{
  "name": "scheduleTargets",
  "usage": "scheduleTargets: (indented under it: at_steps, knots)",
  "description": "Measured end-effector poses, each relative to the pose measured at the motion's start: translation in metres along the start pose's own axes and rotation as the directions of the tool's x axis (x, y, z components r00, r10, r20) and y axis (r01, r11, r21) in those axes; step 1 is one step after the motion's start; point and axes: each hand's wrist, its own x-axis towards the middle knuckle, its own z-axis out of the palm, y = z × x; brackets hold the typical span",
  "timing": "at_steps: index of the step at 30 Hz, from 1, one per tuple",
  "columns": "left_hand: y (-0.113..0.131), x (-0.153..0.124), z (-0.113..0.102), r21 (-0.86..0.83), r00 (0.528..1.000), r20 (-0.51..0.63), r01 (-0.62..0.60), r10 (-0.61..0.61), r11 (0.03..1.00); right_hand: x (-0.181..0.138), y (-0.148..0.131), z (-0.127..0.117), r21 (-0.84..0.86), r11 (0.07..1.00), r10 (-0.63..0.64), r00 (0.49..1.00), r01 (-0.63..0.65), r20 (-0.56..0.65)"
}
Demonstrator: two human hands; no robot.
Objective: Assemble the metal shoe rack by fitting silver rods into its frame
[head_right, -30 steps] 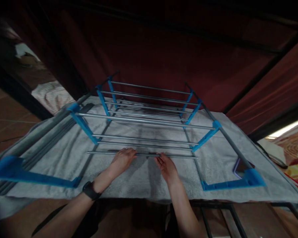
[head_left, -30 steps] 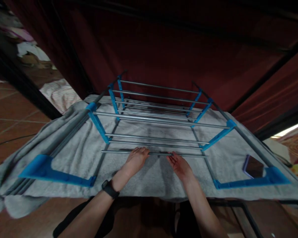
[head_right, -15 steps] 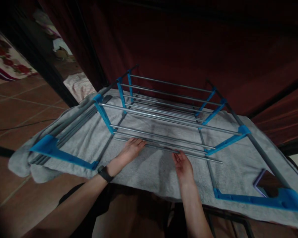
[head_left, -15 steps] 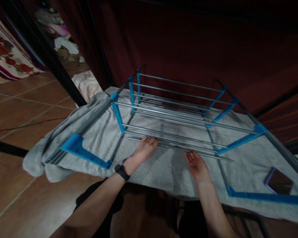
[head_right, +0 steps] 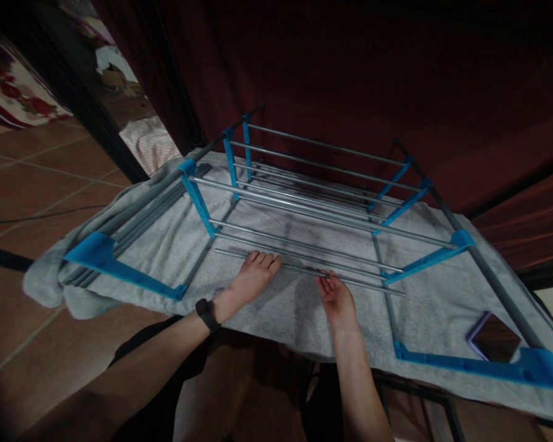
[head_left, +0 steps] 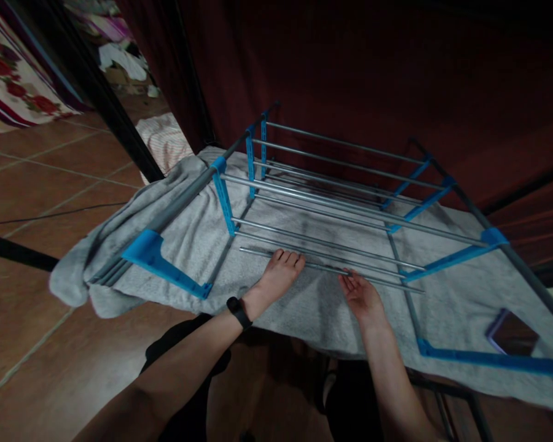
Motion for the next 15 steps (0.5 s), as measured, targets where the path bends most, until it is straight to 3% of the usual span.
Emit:
scheduleTargets:
  at_steps: [9,15]
  knots:
    - [0.009,-0.001,0.0,0.015,0.999,-0.032,-0.035,0.035,0.999,-0.001,0.001,0.002,0.015,1.0,0.012,1.0,-0.012,0.005]
    - [0.012,0.001,0.003,0.014,0.996,-0.055,-0.069,0.069,0.998,-0.005,0.01,0.004,-0.002,1.0,0.021,0.995,-0.021,0.102]
